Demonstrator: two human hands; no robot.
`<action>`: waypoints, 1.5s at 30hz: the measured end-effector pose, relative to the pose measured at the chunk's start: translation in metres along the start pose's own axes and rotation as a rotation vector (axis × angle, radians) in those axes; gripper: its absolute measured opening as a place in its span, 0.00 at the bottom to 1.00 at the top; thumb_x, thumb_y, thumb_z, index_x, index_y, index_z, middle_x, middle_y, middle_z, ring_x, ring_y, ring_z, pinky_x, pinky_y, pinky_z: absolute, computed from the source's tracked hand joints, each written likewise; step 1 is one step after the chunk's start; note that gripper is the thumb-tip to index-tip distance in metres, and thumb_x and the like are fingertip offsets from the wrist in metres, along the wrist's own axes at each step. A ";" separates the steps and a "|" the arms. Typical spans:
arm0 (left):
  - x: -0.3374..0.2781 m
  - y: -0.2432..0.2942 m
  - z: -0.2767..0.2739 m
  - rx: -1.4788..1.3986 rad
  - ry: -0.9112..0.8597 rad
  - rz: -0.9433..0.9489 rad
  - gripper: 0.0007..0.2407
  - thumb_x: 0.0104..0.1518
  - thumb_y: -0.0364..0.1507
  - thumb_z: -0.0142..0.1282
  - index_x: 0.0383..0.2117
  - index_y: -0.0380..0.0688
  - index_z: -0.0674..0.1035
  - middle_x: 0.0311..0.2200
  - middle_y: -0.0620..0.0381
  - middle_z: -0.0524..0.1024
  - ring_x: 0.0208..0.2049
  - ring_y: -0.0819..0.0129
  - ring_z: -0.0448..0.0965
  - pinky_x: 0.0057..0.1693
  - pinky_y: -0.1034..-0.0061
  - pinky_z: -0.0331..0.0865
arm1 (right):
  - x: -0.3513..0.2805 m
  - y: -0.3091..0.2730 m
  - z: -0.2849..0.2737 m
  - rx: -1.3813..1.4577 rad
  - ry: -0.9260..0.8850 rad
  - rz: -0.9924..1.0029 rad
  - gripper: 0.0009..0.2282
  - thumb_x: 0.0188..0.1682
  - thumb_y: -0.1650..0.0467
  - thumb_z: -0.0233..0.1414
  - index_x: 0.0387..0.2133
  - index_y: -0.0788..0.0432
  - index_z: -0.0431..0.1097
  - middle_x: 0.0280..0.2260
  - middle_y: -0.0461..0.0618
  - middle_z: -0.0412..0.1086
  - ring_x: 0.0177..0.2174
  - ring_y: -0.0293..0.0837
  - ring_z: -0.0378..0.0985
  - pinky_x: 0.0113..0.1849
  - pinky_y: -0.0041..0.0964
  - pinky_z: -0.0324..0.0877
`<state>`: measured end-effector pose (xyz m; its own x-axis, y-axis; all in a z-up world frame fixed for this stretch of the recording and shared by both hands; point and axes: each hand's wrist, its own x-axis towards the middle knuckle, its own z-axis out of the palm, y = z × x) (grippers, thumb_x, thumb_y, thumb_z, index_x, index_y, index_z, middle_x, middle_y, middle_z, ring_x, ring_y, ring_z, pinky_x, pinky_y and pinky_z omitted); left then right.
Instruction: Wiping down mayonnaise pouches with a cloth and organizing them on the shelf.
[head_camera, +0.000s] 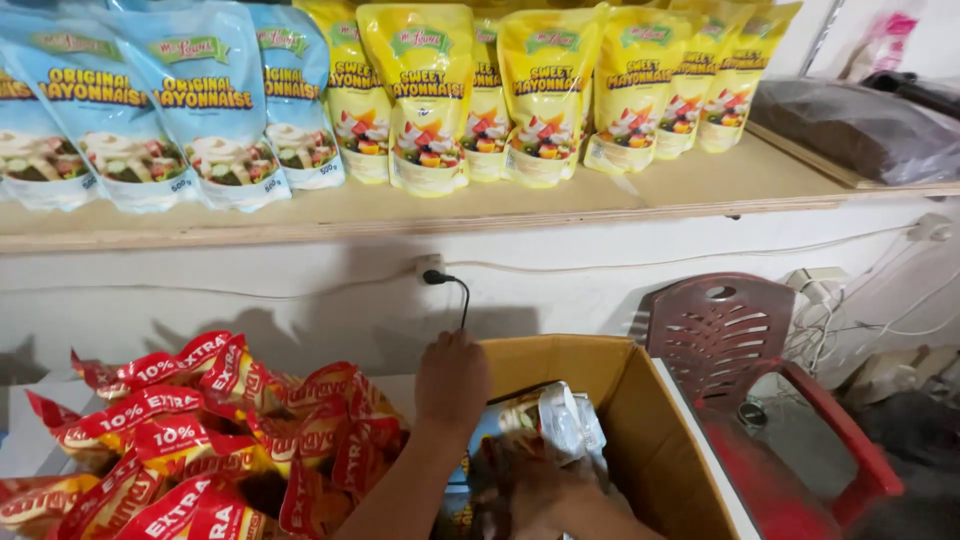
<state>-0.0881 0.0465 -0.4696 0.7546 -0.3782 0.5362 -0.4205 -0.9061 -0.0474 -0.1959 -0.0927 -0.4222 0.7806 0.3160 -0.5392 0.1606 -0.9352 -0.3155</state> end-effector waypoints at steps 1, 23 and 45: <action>0.010 0.009 -0.019 0.007 -0.006 -0.007 0.07 0.57 0.27 0.51 0.31 0.38 0.80 0.36 0.49 0.77 0.43 0.53 0.78 0.52 0.60 0.75 | 0.008 0.005 0.002 -0.001 -0.007 -0.010 0.24 0.42 0.55 0.62 0.43 0.62 0.73 0.46 0.62 0.74 0.47 0.56 0.76 0.48 0.46 0.71; -0.017 0.011 0.073 -0.428 -0.822 -0.252 0.19 0.61 0.40 0.42 0.39 0.42 0.85 0.44 0.38 0.79 0.47 0.43 0.80 0.56 0.55 0.72 | 0.039 0.058 -0.033 0.309 0.633 0.183 0.16 0.45 0.67 0.56 0.46 0.57 0.69 0.45 0.61 0.74 0.48 0.60 0.75 0.48 0.49 0.71; -0.001 0.011 -0.055 -2.334 -0.722 -0.942 0.38 0.53 0.62 0.27 0.49 0.40 0.77 0.41 0.45 0.79 0.37 0.56 0.81 0.46 0.62 0.76 | -0.034 0.014 -0.061 0.812 1.553 -0.541 0.18 0.53 0.68 0.53 0.56 0.62 0.64 0.46 0.57 0.72 0.42 0.53 0.77 0.42 0.39 0.75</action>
<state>-0.1210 0.0473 -0.4246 0.7187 -0.6255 -0.3035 0.6554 0.4639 0.5960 -0.1828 -0.1265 -0.3606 0.6132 -0.3364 0.7148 0.6264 -0.3442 -0.6994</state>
